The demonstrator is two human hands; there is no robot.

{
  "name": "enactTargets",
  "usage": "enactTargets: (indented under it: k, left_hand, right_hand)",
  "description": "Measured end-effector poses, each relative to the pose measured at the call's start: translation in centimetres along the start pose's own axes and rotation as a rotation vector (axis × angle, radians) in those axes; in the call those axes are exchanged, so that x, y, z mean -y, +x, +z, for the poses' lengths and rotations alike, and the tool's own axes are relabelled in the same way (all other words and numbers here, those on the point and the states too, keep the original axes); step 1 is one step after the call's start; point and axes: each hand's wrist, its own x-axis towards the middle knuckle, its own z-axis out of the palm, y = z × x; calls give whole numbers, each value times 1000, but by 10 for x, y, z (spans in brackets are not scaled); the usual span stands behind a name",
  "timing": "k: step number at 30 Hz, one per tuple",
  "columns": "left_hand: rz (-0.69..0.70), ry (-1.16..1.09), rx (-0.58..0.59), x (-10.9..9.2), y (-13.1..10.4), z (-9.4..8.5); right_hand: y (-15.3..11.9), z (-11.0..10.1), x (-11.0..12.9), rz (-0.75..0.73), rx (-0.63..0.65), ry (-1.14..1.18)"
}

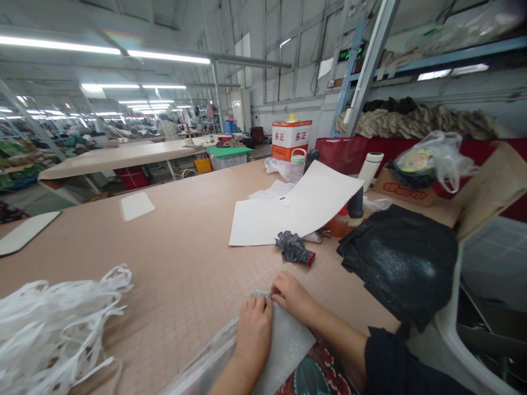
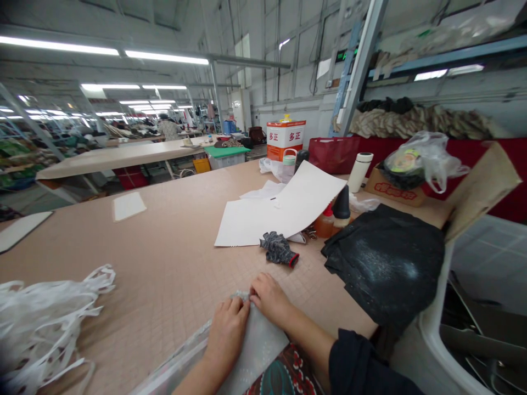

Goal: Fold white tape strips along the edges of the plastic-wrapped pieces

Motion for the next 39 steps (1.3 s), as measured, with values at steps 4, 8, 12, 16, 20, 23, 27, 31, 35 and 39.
enactTargets:
  k: [4, 8, 12, 16, 20, 23, 27, 31, 35, 39]
  left_hand:
    - [10, 36, 24, -2, 1, -2]
    - [21, 45, 30, -2, 0, -1]
    - [27, 38, 29, -2, 0, 0]
    - [39, 31, 17, -1, 1, -1]
    - [42, 30, 7, -1, 2, 0]
    - [35, 14, 4, -1, 1, 0]
    - [-38, -95, 9, 2, -2, -1]
    - [-155, -281, 5, 10, -4, -2]
    - [-143, -279, 7, 14, -8, -1]
    - [37, -76, 7, 11, -16, 1]
  right_hand:
    - [7, -5, 0, 27, 110, -22]
    - [13, -2, 0, 55, 131, -53]
    - [17, 0, 1, 76, 145, -86]
    - [21, -1, 0, 90, 178, -90]
    - [24, -1, -3, 108, 214, -80]
    - [25, 1, -2, 126, 190, -100]
    - [22, 1, 6, 126, 136, -113]
    - [5, 1, 16, -13, 42, -59]
    - [-17, 6, 18, -156, 70, -63]
    - [-30, 8, 18, -237, 116, -147]
